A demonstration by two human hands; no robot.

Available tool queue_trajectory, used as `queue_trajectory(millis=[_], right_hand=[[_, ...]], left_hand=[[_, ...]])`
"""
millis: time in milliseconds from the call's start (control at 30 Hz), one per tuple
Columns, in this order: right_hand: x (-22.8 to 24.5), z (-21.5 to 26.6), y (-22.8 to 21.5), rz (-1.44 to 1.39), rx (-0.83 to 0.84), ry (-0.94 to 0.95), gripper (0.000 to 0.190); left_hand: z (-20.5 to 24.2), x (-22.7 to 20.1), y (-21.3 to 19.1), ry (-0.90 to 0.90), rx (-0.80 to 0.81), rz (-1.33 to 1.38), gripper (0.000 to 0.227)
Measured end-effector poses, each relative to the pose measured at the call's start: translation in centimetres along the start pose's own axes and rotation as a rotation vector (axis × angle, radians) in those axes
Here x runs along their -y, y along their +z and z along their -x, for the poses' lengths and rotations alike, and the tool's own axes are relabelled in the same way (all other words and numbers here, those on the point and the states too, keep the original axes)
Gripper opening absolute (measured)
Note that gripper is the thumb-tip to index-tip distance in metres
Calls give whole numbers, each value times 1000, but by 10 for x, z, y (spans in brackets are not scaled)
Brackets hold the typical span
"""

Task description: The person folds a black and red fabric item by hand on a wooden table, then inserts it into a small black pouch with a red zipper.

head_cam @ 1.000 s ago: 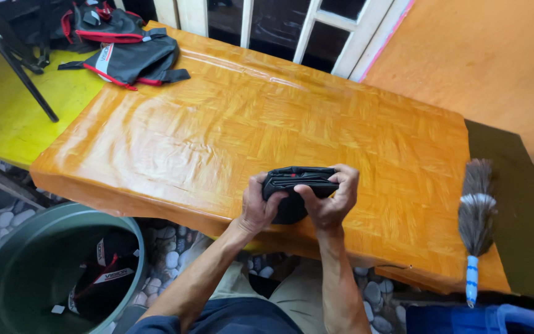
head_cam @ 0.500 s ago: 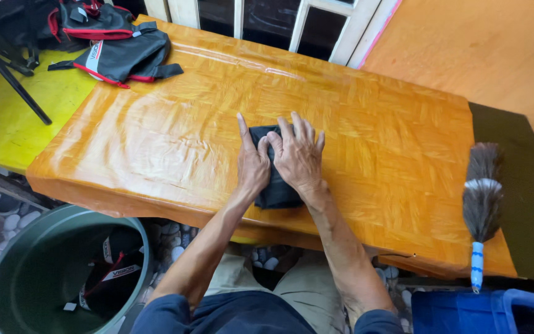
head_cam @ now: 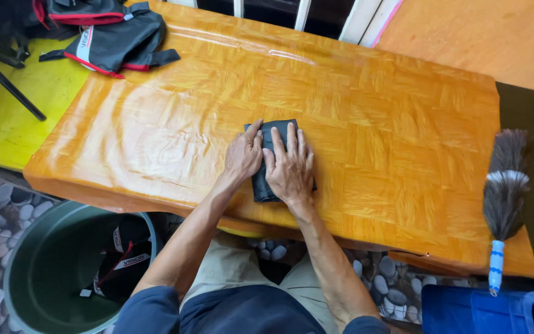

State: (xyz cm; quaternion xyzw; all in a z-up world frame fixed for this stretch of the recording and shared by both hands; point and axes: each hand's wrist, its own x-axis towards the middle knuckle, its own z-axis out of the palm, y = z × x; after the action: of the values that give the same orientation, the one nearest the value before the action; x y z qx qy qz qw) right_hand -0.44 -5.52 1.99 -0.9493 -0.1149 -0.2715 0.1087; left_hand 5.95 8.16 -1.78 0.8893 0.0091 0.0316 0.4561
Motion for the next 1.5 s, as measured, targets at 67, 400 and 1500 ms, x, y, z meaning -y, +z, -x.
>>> queue_trajectory(millis=[67,400,1500], right_hand=[[-4,6,-13,-169,-52,-36,60],[-21,58,-52,-124,-120,-240,63],[-54,-4,-32,-256,234,47,50]], left_hand=[[7,-10,-10,0,-19,64,44],[89,-94,-68,-138,-64,385,53],[9,-88,-37,55,233,62,77]])
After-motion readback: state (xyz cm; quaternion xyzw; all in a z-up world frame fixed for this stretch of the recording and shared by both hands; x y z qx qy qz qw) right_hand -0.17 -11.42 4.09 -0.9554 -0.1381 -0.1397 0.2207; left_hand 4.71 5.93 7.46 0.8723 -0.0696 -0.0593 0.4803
